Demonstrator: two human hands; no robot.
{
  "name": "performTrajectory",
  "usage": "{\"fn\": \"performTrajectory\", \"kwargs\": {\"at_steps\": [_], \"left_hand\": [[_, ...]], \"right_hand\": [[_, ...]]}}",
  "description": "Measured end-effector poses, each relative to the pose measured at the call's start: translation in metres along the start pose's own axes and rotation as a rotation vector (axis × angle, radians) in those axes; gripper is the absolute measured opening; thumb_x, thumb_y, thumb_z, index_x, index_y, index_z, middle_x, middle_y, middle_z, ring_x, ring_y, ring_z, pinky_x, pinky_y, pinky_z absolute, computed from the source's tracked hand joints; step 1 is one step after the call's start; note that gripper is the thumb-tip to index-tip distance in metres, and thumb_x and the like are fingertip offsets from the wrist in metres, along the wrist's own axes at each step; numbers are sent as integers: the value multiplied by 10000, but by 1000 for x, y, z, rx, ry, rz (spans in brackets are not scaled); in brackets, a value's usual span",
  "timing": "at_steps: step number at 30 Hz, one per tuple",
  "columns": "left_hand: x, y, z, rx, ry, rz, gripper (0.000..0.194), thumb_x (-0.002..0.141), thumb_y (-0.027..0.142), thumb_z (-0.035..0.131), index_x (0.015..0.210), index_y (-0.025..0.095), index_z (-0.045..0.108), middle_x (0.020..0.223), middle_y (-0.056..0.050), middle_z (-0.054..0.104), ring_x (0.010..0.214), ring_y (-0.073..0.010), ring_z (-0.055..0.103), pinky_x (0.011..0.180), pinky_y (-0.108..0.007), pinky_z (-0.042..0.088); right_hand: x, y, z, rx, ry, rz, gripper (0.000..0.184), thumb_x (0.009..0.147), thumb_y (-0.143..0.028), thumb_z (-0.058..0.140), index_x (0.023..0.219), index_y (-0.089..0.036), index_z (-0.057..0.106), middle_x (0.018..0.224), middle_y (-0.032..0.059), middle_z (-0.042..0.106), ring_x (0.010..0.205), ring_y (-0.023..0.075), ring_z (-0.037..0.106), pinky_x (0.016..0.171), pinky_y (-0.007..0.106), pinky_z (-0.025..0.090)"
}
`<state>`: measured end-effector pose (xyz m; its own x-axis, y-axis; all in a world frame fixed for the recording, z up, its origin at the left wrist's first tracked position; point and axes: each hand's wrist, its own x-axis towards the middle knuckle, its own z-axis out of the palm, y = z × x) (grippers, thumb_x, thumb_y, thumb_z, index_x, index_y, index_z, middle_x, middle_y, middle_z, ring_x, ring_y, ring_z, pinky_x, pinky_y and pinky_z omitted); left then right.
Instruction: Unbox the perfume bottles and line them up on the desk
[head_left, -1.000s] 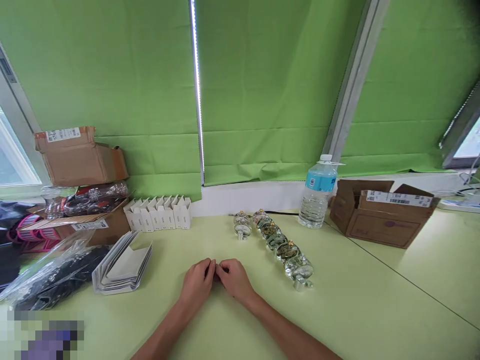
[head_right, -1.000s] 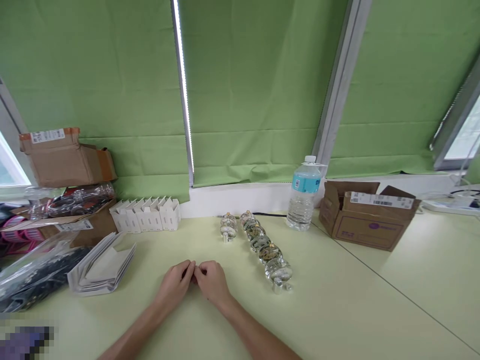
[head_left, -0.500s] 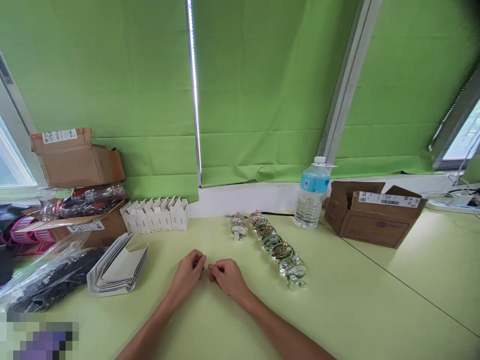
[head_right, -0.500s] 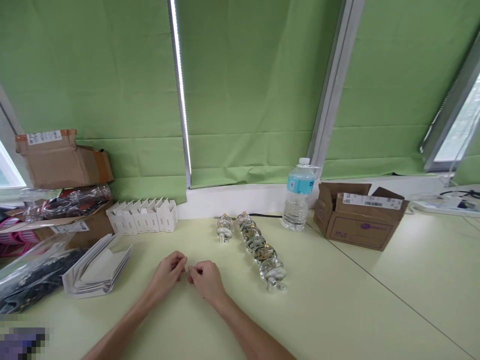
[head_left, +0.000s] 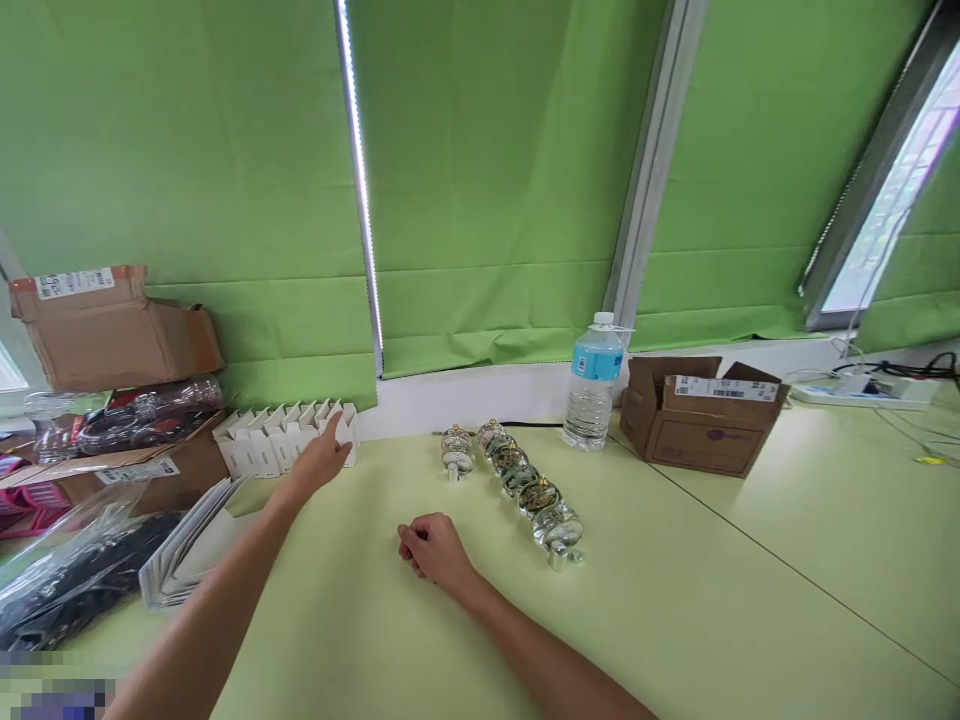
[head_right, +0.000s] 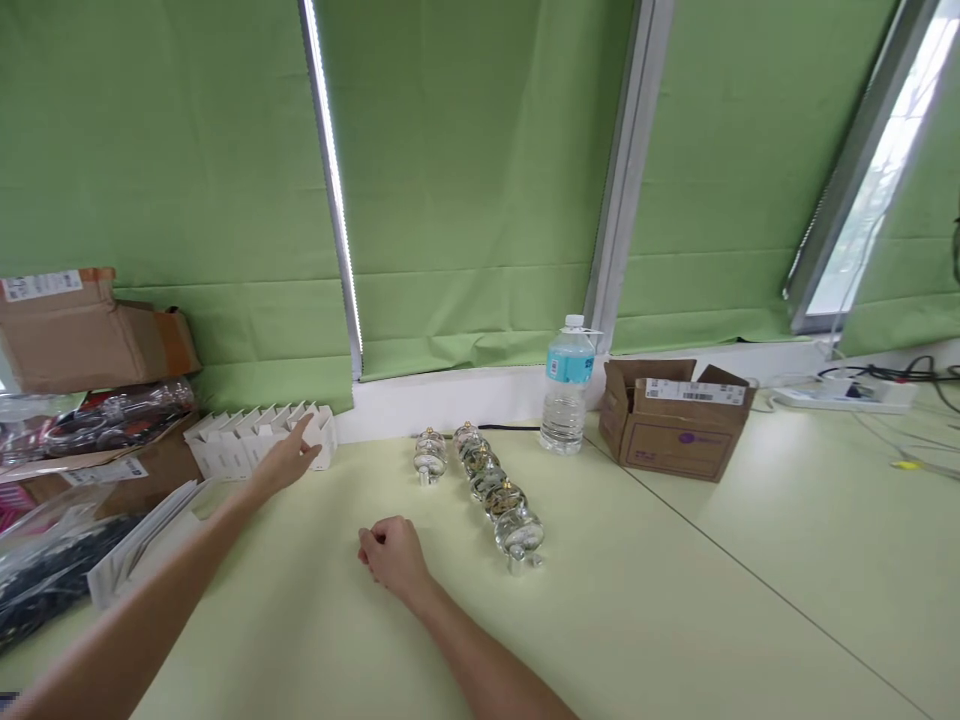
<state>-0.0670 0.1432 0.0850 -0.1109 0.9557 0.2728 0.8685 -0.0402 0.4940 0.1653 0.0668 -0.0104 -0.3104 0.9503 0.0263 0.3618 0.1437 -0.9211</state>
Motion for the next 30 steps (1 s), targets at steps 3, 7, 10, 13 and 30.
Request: {"fn": "performTrajectory", "kwargs": {"at_steps": [3,7,10,13,30], "left_hand": [[21,3,-10,156,-9,3,669,811,356,528,1414,196,286,922,-136,676,954,-337,623,805,-426,428],[27,4,-10,286,-5,-24,631,795,366,525,1378,184,364,1045,-208,653,1009,-405,597,821,-507,416],[22,-1,-6,311,-3,-44,505,800,368,495,1263,167,488,1046,-210,657,985,-397,610,790,-484,436],[17,-7,-4,298,7,-51,399,822,388,451,1148,185,559,1026,-165,678,979,-343,622,769,-412,452],[-48,40,-11,-94,124,-14,340,780,518,504,806,198,615,647,-26,698,636,-218,681,651,-291,481]], "right_hand": [[1,1,2,9,6,33,373,837,-388,456,577,-155,590,476,-4,531,361,87,451,363,191,338],[0,-1,3,9,24,46,360,825,-374,475,560,-157,587,446,-11,515,345,88,443,360,191,340],[-1,-2,2,2,28,34,363,825,-374,473,557,-158,590,444,-12,513,339,91,442,358,197,341],[-1,-3,1,11,20,22,355,825,-369,472,570,-157,598,464,-6,527,350,97,456,360,202,351],[1,7,2,48,23,-12,364,828,-372,452,580,-153,602,514,22,581,389,107,499,393,210,380]]}}
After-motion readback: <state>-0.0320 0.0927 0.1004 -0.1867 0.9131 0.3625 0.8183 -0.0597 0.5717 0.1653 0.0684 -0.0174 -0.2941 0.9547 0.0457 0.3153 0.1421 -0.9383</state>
